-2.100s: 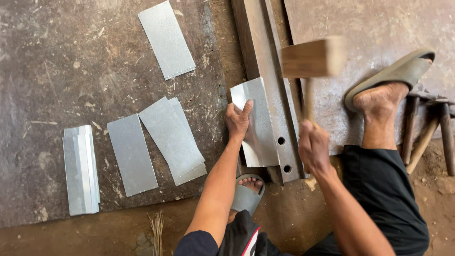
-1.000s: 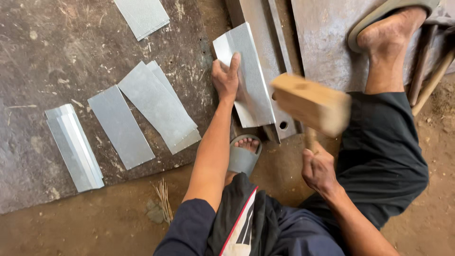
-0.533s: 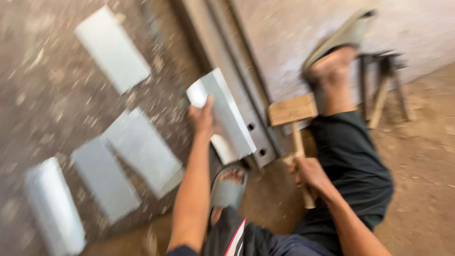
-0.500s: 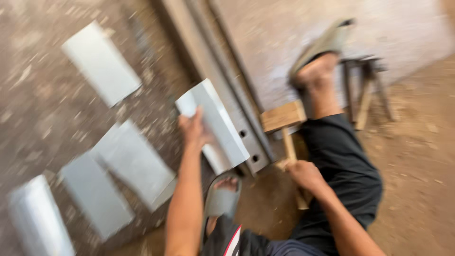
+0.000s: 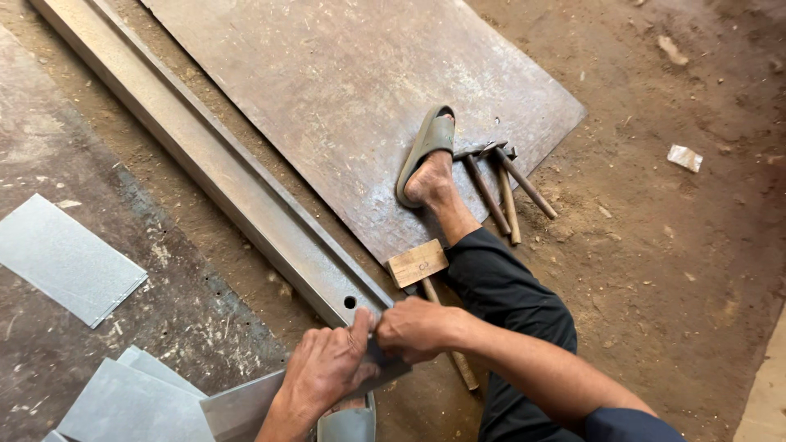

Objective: The person sits on the floor and repeatedly bends rectangular metal sheets over a metal rail using a wooden mallet. They hold each sheet with one hand and strike it with the mallet to form a central ridge, then place the finished pieces aside.

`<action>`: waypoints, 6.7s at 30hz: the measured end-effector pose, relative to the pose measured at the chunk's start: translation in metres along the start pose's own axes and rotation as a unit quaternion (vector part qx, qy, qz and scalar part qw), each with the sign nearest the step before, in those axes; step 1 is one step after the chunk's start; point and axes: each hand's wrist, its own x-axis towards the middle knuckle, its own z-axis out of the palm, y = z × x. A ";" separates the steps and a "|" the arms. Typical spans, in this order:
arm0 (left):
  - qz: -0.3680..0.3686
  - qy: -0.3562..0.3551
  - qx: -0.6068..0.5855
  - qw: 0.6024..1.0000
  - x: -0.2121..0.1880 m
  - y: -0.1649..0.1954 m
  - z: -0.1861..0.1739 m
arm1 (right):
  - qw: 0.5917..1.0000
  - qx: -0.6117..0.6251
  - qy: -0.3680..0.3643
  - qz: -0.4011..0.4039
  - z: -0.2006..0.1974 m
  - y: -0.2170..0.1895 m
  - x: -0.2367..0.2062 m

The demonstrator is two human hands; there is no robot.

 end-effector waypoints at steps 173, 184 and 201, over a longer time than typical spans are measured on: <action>0.353 0.101 -0.906 0.209 0.021 -0.063 0.084 | 0.859 0.392 0.012 0.329 0.086 -0.012 0.063; -0.019 0.442 -0.487 0.753 -0.030 -0.068 0.090 | 0.883 0.294 0.355 0.087 0.122 0.054 0.091; -0.248 0.430 -0.684 0.535 0.010 -0.110 0.185 | 0.833 0.207 0.445 0.256 0.144 0.088 0.060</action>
